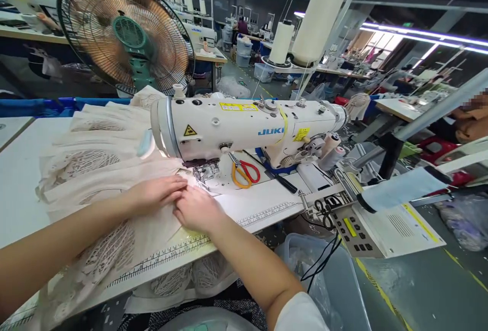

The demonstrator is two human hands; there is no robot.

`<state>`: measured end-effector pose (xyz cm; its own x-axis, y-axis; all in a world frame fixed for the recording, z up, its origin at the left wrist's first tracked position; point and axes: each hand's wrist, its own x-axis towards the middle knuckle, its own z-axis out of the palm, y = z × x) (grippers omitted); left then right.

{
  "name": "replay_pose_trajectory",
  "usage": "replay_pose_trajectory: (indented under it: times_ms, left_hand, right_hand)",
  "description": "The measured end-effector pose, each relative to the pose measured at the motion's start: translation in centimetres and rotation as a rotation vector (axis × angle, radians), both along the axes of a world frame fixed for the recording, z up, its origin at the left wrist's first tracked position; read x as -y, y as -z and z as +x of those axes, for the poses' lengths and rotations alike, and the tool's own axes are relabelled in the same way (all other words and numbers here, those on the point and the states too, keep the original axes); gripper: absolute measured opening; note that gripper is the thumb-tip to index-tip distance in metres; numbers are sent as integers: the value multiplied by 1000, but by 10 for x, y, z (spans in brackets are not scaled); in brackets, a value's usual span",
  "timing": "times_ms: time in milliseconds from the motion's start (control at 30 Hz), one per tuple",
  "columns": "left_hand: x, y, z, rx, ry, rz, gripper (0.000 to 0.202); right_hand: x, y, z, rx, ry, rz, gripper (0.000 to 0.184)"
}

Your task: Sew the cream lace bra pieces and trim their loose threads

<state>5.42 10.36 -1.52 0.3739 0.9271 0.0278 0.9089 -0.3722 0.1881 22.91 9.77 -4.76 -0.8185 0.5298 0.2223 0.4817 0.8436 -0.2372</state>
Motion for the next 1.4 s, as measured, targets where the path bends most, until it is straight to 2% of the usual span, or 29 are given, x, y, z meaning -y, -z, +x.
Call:
replay_pose_trajectory:
  times_ms: [67, 167, 367, 533, 700, 1033, 1400]
  left_hand:
    - [10, 6, 0, 5, 67, -37, 44]
    - [10, 14, -2, 11, 96, -51, 52]
    - [0, 23, -5, 5, 117, -21, 45]
    - [0, 19, -1, -19, 123, -3, 44]
    - [1, 12, 5, -41, 123, 16, 44]
    - [-3, 16, 2, -66, 125, 31, 43]
    - [-4, 12, 3, -104, 142, 17, 44]
  right_hand:
    - [0, 1, 0, -8, 30, -18, 27]
    - [2, 5, 6, -52, 33, -20, 26]
    - [12, 17, 29, -183, 91, 7, 26]
    - [14, 22, 33, -276, 133, 50, 24]
    - [12, 22, 32, -265, 133, 51, 21]
    - [11, 23, 32, -298, 160, 49, 20]
    - [11, 22, 32, -301, 163, 50, 19]
